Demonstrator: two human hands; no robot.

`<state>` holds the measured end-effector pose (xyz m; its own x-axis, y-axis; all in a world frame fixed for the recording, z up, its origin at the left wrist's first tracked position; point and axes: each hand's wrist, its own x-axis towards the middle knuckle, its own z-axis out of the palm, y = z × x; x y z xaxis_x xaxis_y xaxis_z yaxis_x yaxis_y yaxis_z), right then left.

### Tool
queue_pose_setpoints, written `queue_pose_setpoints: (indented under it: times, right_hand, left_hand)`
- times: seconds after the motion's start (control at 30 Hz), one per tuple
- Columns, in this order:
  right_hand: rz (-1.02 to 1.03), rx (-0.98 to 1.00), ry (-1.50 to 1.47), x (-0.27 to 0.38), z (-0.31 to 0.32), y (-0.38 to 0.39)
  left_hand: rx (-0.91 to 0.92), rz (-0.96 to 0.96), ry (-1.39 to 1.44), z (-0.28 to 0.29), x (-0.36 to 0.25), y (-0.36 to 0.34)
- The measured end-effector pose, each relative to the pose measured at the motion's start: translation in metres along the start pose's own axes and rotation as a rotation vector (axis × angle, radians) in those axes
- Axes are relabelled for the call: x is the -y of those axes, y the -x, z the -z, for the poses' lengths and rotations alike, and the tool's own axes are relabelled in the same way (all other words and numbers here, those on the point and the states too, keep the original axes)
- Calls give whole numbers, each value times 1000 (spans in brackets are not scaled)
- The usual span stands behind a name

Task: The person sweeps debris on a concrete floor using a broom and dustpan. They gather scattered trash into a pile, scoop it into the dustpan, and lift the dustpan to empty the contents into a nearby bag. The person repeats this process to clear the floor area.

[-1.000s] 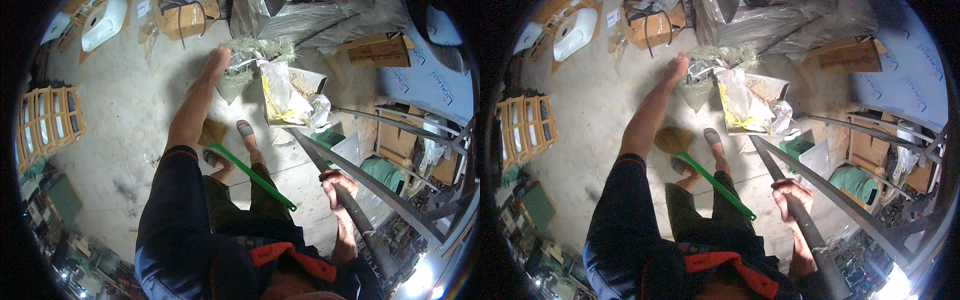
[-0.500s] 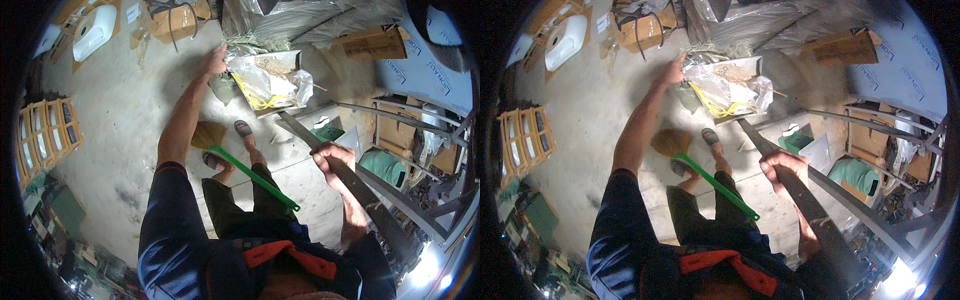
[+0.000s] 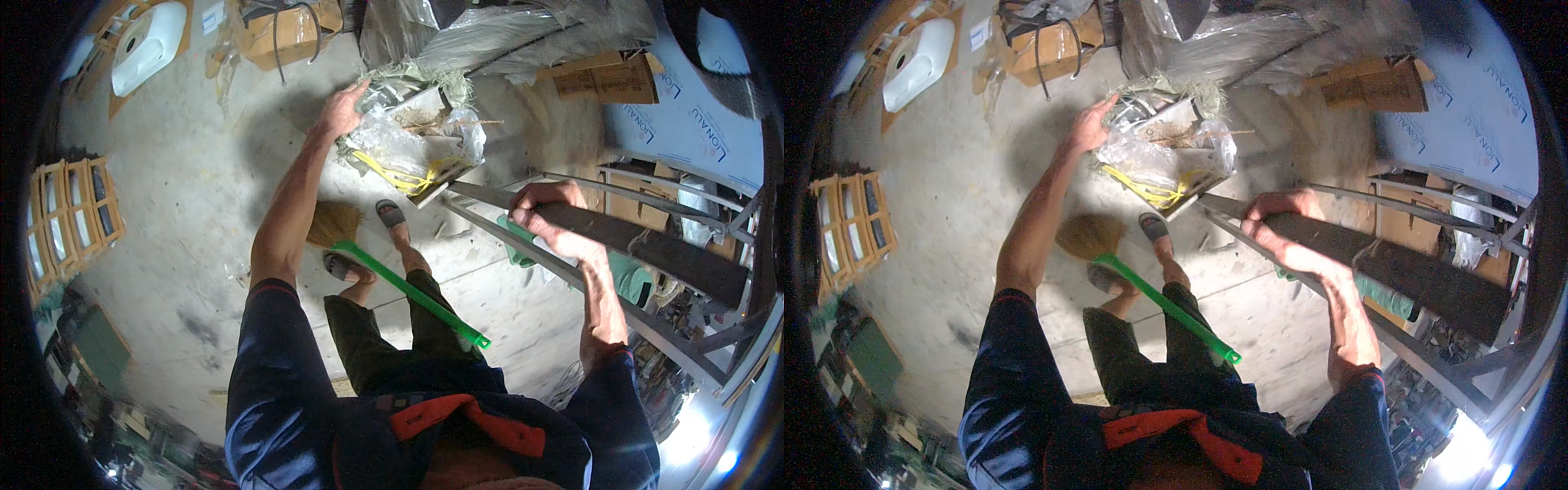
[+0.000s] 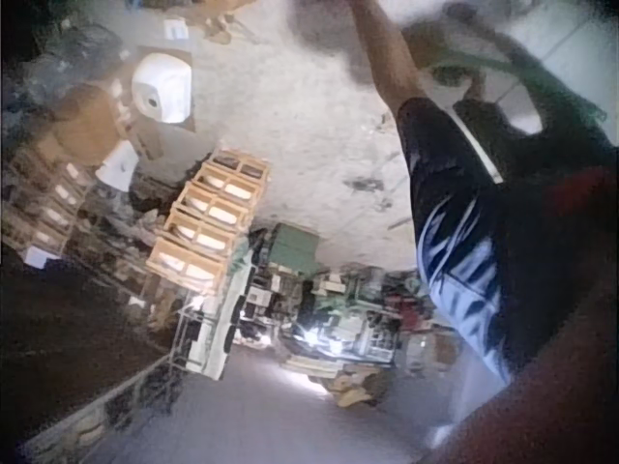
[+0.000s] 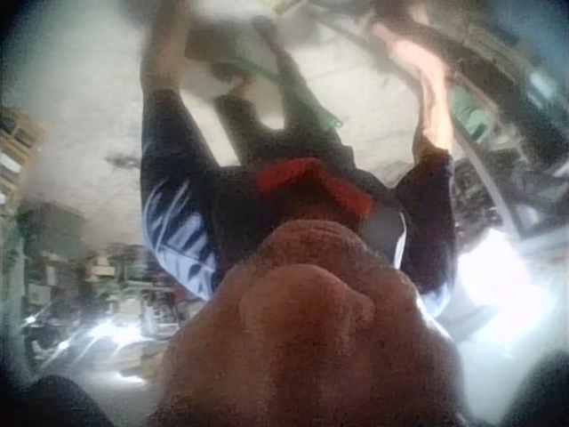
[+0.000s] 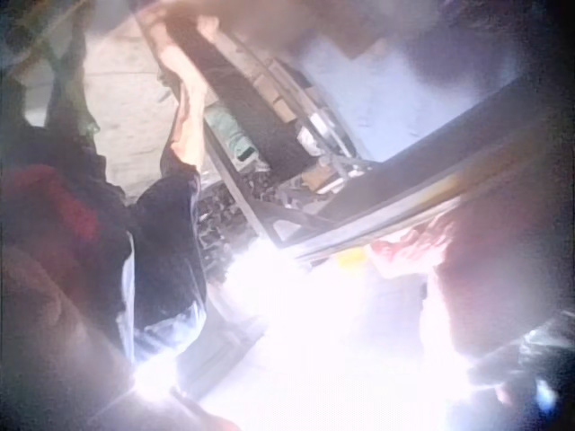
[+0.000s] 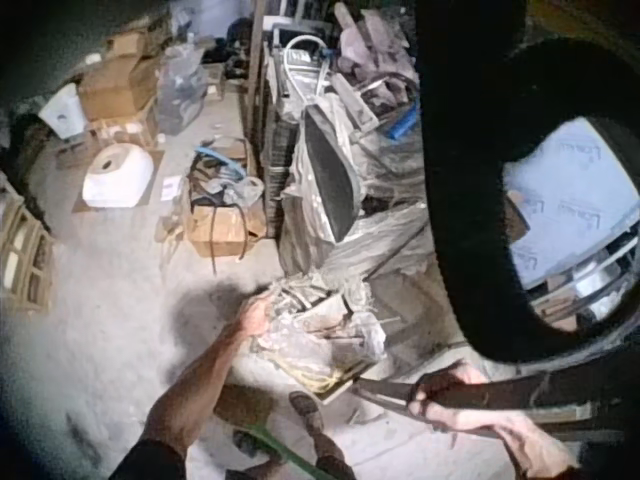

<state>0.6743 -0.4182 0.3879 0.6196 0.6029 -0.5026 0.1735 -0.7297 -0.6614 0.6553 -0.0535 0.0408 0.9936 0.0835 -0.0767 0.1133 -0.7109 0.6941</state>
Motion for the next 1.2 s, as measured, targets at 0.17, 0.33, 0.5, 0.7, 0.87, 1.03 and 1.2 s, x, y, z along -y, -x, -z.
queue_pose_setpoints:
  times: [0.17, 0.33, 0.5, 0.7, 0.87, 1.03, 1.2]
  right_hand:
    - [-83, -18, -153, 10, 18, -39]
    - [-82, 23, -59, 32, 3, -65]
    - [-87, 13, 31, 39, -3, -74]
    - [-66, -18, -77, 33, -1, -73]
    - [-82, -92, -132, 40, 3, -73]
    - [-50, -17, 40, 49, -5, -83]
    - [-108, 58, 183, 63, -9, -100]
  left_hand:
    - [-31, 36, -63, -2, 7, 12]
    - [-14, 61, -100, 2, 28, 39]
    - [-119, 190, -25, -13, 21, 55]
    - [-279, 852, 158, -76, 41, 63]
    - [-300, 984, 318, -120, 49, 78]
    - [-259, 945, 610, -122, 41, 81]
    - [-561, 993, 1086, -110, 25, 76]
